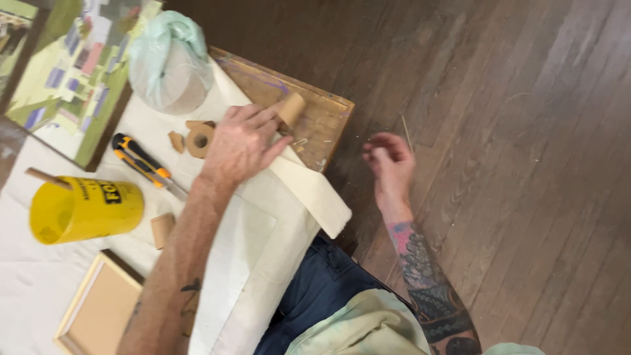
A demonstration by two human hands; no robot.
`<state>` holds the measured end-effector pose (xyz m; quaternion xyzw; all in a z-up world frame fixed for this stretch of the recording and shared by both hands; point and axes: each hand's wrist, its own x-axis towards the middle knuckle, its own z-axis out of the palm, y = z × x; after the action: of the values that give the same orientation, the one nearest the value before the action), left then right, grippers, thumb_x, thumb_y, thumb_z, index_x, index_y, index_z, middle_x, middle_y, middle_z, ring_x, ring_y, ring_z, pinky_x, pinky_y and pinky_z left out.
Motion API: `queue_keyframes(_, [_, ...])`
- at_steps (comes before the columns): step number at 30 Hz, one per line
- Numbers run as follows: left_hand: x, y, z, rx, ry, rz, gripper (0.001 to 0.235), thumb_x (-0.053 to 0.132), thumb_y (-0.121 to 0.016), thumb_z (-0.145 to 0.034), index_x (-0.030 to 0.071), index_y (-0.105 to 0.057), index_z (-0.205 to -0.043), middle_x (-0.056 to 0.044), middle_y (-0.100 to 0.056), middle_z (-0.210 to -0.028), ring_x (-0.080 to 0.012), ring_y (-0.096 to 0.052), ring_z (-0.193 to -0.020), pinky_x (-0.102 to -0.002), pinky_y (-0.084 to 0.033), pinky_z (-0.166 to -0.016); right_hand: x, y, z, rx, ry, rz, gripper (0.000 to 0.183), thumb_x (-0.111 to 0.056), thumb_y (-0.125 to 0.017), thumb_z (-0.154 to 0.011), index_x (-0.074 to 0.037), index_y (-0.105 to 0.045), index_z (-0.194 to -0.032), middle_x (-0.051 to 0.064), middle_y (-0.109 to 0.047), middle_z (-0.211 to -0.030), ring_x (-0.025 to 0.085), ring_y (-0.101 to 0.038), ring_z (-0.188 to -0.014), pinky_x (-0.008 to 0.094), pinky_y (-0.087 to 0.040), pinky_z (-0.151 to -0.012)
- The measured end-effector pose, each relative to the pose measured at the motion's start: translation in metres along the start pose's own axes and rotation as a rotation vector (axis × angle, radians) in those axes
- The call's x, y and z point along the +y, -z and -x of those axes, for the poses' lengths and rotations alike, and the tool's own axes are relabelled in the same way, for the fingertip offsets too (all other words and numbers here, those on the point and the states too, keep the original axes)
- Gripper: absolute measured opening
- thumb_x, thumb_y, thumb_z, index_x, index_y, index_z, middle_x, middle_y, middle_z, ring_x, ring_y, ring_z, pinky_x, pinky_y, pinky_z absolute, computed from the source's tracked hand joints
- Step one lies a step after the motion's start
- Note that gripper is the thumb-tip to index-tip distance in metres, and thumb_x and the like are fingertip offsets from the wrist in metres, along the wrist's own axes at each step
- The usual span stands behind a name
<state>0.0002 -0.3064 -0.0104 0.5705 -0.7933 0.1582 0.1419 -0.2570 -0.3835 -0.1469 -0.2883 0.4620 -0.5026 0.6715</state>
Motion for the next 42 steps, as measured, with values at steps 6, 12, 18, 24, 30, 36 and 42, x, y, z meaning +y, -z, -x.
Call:
queue_keyframes(6, [0.004, -0.018, -0.005, -0.041, -0.074, -0.164, 0.028, 0.038, -0.063, -0.102, 0.012, -0.072, -0.096, -0.007, -0.071, -0.112, -0.0225, -0.07, -0.096, -0.038, -0.048, -0.091, -0.111, -0.043, 0.03, -0.342, 0.673, 0.55, 0.02, -0.011, -0.067, -0.101, -0.011, -0.072, -0.12, 0.007, -0.062, -0.098, 0.017, -0.059, -0.089, 0.031, -0.05, -0.075])
queue_keyframes(12, [0.026, -0.015, -0.016, -0.063, -0.178, -0.112, 0.023, 0.033, -0.056, -0.103, 0.013, -0.066, -0.109, -0.01, -0.066, -0.114, -0.0252, -0.068, -0.112, -0.041, -0.045, -0.099, -0.135, -0.084, 0.017, -0.647, 0.704, 1.108, 0.068, -0.045, -0.081, -0.079, -0.021, -0.063, -0.139, -0.002, -0.07, -0.111, 0.02, -0.058, -0.103, 0.038, -0.045, -0.087])
queue_keyframes(18, [0.067, -0.003, -0.043, -0.13, -0.082, 0.081, 0.027, 0.022, -0.052, -0.106, 0.014, -0.067, -0.127, -0.012, -0.067, -0.128, -0.0283, -0.065, -0.12, -0.043, -0.048, -0.099, -0.111, -0.026, 0.03, -0.507, 0.588, 0.734, 0.05, 0.002, -0.069, -0.074, -0.013, -0.068, -0.121, 0.007, -0.058, -0.106, 0.019, -0.065, -0.071, 0.031, -0.054, -0.051])
queue_keyframes(24, [0.068, -0.017, -0.041, -0.062, -0.048, 0.072, 0.026, 0.029, -0.054, -0.107, 0.017, -0.068, -0.126, -0.004, -0.068, -0.131, -0.023, -0.063, -0.122, -0.037, -0.049, -0.098, -0.103, -0.005, 0.028, -0.483, 0.314, 0.55, 0.024, -0.023, -0.067, -0.095, -0.003, -0.062, -0.108, 0.017, -0.063, -0.087, 0.022, -0.064, -0.072, 0.033, -0.061, -0.047])
queue_keyframes(30, [0.068, -0.014, -0.032, 0.0, -0.037, 0.05, 0.026, 0.028, -0.062, -0.104, 0.016, -0.071, -0.125, -0.003, -0.071, -0.127, -0.0197, -0.065, -0.118, -0.034, -0.049, -0.098, -0.044, 0.014, -0.005, -0.426, 0.157, 0.33, 0.021, -0.006, -0.085, -0.084, -0.01, -0.069, -0.096, 0.005, -0.071, -0.077, 0.005, -0.06, -0.058, 0.018, -0.052, -0.049])
queue_keyframes(36, [0.07, -0.015, -0.034, 0.038, 0.007, 0.101, 0.024, 0.028, -0.065, -0.103, 0.017, -0.074, -0.121, -0.001, -0.073, -0.125, -0.0175, -0.066, -0.118, -0.033, -0.048, -0.099, 0.011, 0.029, -0.02, -0.241, -0.136, 0.073, 0.028, 0.001, -0.07, -0.086, -0.012, -0.06, -0.109, -0.001, -0.061, -0.088, 0.009, -0.065, -0.069, 0.021, -0.061, -0.063])
queue_keyframes(42, [0.071, -0.014, -0.034, 0.066, -0.008, 0.111, 0.023, 0.026, -0.066, -0.102, 0.016, -0.075, -0.12, -0.003, -0.074, -0.125, -0.0192, -0.066, -0.117, -0.034, -0.049, -0.098, 0.027, 0.013, -0.025, -0.166, -0.017, 0.207, 0.025, -0.001, -0.069, -0.084, -0.009, -0.067, -0.107, 0.006, -0.063, -0.086, 0.014, -0.065, -0.075, 0.032, -0.064, -0.065])
